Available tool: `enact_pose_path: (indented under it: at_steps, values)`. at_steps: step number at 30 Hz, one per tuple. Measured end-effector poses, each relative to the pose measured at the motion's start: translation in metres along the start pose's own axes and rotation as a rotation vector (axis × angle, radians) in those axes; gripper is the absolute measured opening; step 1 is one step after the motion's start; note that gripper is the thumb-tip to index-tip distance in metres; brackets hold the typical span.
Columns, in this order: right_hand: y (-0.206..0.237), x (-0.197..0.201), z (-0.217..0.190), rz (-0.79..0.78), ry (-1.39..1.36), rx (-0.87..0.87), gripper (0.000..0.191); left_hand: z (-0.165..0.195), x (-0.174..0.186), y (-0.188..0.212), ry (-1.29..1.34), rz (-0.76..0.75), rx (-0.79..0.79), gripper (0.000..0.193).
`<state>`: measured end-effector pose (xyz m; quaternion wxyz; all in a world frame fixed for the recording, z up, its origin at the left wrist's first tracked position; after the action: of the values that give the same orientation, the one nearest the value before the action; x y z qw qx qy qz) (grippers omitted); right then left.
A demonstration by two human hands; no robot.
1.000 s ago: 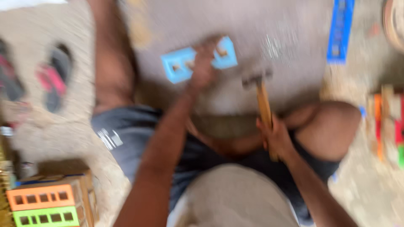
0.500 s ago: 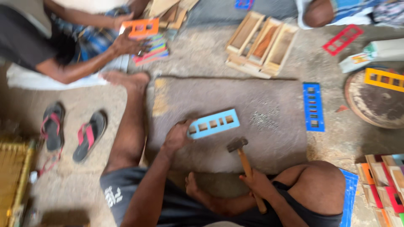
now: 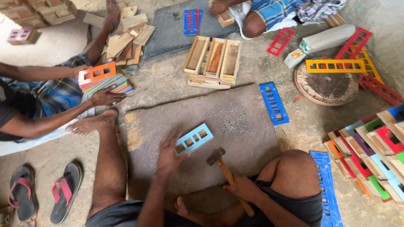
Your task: The person sits on the floor and assembles small wooden boxes by hammering nails into colorful plastic frames. They repeatedly pick up frames, position nails, and strike them with a hammer to secure the pieces.
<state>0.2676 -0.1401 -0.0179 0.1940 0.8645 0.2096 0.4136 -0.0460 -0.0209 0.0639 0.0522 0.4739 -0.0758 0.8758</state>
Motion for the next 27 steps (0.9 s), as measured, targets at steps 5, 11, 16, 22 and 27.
enact_pose_path:
  at_steps: [5, 11, 16, 22, 27]
  values:
    - [-0.001, 0.001, 0.0, -0.009, 0.006, 0.05, 0.058, 0.09, -0.071, -0.07, 0.151, 0.045, -0.16, 0.055]
    - [-0.003, 0.0, 0.007, 0.139, -0.035, 0.211, 0.059, 0.156, -0.15, -0.124, -0.18, 0.042, -0.224, 0.065]
    - [-0.003, 0.004, 0.012, 0.079, -0.026, 0.253, 0.06, 0.16, -0.171, -0.132, -0.08, -0.085, 0.055, 0.03]
    - [0.002, 0.016, 0.004, 0.098, -0.113, 0.186, 0.056, 0.166, -0.158, -0.124, 0.213, 0.089, -0.042, 0.008]
    - [0.005, 0.02, 0.005, 0.056, -0.144, 0.137, 0.058, 0.16, -0.157, -0.128, 0.37, 0.13, 0.025, 0.009]
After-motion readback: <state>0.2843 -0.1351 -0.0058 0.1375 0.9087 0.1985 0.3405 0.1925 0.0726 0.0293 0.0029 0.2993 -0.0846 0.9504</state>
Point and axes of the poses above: each hand's wrist, its own y-axis away from the middle knuckle, its own x-axis out of the back of the hand, z = x × y, the point moved 1 cm from there along -y, towards the middle knuckle
